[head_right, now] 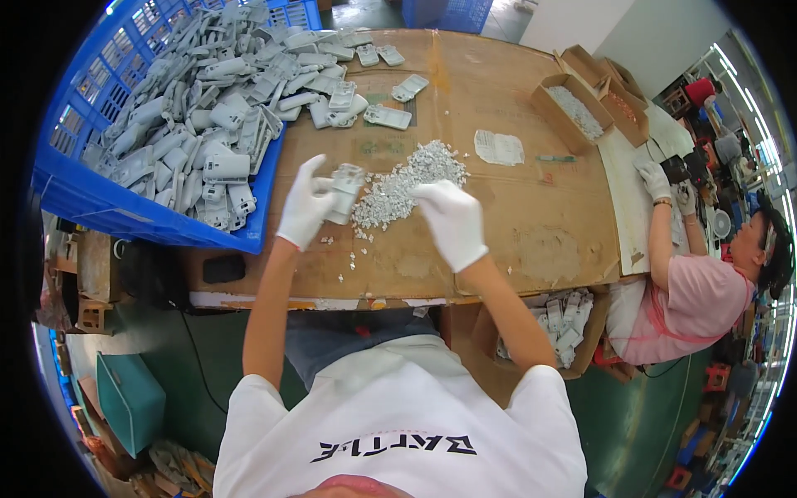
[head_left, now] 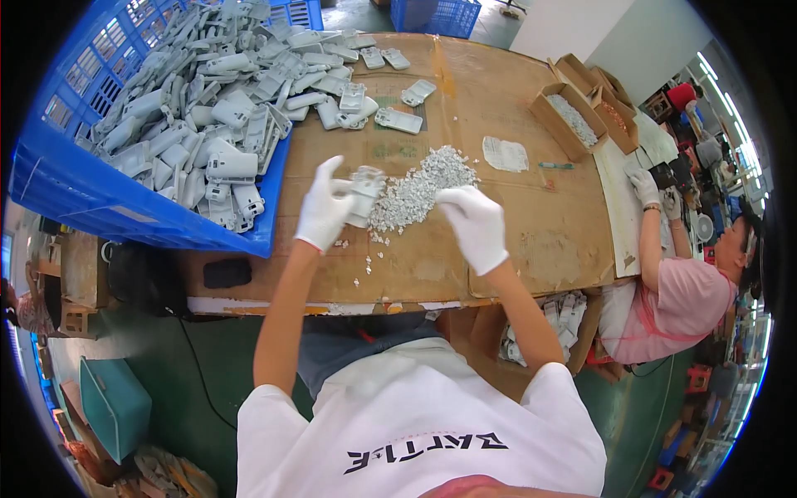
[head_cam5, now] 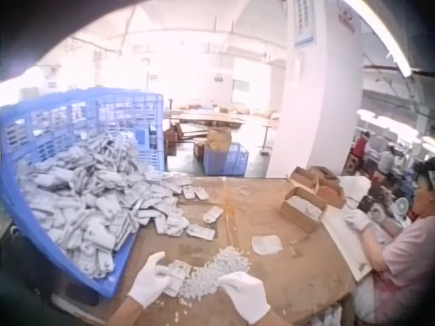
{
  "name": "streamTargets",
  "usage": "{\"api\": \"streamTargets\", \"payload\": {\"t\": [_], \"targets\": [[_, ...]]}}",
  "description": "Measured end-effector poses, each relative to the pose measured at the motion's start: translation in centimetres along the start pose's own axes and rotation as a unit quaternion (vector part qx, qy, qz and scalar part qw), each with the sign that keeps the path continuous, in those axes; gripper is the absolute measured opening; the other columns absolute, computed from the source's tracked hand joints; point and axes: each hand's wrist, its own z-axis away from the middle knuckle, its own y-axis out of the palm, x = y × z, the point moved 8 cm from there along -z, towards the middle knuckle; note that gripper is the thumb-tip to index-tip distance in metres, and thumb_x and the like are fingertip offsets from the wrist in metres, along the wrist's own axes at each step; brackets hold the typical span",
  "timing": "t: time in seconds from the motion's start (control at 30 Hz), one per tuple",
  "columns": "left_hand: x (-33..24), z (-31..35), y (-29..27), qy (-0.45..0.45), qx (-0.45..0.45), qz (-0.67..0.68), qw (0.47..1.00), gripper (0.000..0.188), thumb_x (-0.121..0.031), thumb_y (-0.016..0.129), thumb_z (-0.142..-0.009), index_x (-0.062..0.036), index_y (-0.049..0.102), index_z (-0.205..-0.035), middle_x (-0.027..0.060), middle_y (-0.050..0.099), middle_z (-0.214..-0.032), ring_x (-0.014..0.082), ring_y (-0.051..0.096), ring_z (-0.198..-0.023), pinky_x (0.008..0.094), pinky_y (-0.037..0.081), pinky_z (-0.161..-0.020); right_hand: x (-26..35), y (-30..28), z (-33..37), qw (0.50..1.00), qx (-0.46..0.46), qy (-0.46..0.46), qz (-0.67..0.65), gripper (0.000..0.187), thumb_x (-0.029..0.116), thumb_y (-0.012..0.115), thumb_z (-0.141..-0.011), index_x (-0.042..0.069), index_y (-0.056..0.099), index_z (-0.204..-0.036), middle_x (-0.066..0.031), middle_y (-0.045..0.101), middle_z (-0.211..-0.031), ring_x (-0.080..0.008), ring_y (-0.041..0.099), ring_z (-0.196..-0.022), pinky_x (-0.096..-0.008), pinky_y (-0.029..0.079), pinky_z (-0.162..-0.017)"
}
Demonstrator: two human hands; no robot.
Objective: The person assembles plastic components into electronic device housings by hand at a workbench.
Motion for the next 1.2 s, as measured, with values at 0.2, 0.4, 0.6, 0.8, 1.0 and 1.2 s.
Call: {"api": "streamTargets", "payload": {"t": [0.2,0.4,0.6,0.8,1.0,1.2], "targets": [[-7.2,4.8,5.2,0.051,-0.033,0.023,0.998,0.051,0.002,0.064,-0.076,-0.0055,0.059,-0.126,0.016,0.069,-0.115,0.0263,0.068,-0.106,0.0338,0.052,-0.092,1.7,3.6,-0.6,0.995,0.006,0.065,-0.074,0.015,-0.002,0.072,-0.078,0.006,0.071,-0.091,-0.0086,0.067,-0.087,-0.0191,0.067,-0.08,-0.0289,0.053,-0.07],[-9.3,5.8,5.5,0.077,-0.087,-0.042,0.992,0.04,0.001,0.067,-0.08,-0.0064,0.06,-0.119,0.0177,0.068,-0.109,0.0347,0.068,-0.1,0.0373,0.054,-0.084,3.8,3.2,-1.3,0.998,-0.035,-0.056,0.02,0.021,-0.002,0.072,-0.072,0.009,0.068,-0.09,-0.0064,0.058,-0.085,-0.0224,0.061,-0.077,-0.0333,0.051,-0.069],[-9.9,6.0,5.9,0.122,-0.098,-0.043,0.987,0.041,0.001,0.065,-0.083,-0.0111,0.059,-0.121,0.0177,0.069,-0.098,0.0348,0.069,-0.086,0.0381,0.055,-0.074,-0.1,3.8,-2.3,0.972,0.048,0.157,-0.169,0.018,0.004,0.073,-0.079,0.005,0.066,-0.096,-0.0079,0.065,-0.094,-0.0165,0.065,-0.086,-0.0299,0.053,-0.076],[-9.7,6.0,6.3,0.128,-0.059,-0.109,0.984,0.041,0.001,0.063,-0.083,-0.0135,0.059,-0.122,0.0166,0.069,-0.094,0.0344,0.069,-0.083,0.0396,0.055,-0.07,-1.3,5.6,-2.0,0.907,0.222,0.213,-0.288,0.016,0.008,0.07,-0.085,-0.001,0.063,-0.097,-0.003,0.065,-0.087,-0.0074,0.06,-0.086,-0.0251,0.05,-0.077],[-10.5,5.9,6.3,0.144,-0.07,-0.071,0.985,0.04,0.005,0.063,-0.082,-0.0078,0.063,-0.12,0.015,0.072,-0.098,0.023,0.073,-0.081,0.0315,0.056,-0.072,-0.5,4.9,-1.3,0.956,0.107,0.166,-0.217,0.009,0.002,0.063,-0.084,0.001,0.06,-0.093,0.0005,0.056,-0.079,-0.0052,0.05,-0.075,-0.024,0.045,-0.069],[-10.9,6.3,6.5,0.157,-0.075,-0.048,0.983,0.038,0.004,0.065,-0.082,-0.0059,0.065,-0.118,0.0153,0.072,-0.1,0.0223,0.073,-0.084,0.0305,0.056,-0.073,-1.1,4.9,-1.0,0.949,0.062,0.191,-0.243,0.006,0.0,0.058,-0.083,0.002,0.057,-0.089,0.0016,0.05,-0.077,-0.0054,0.045,-0.073,-0.0235,0.042,-0.067]]}}
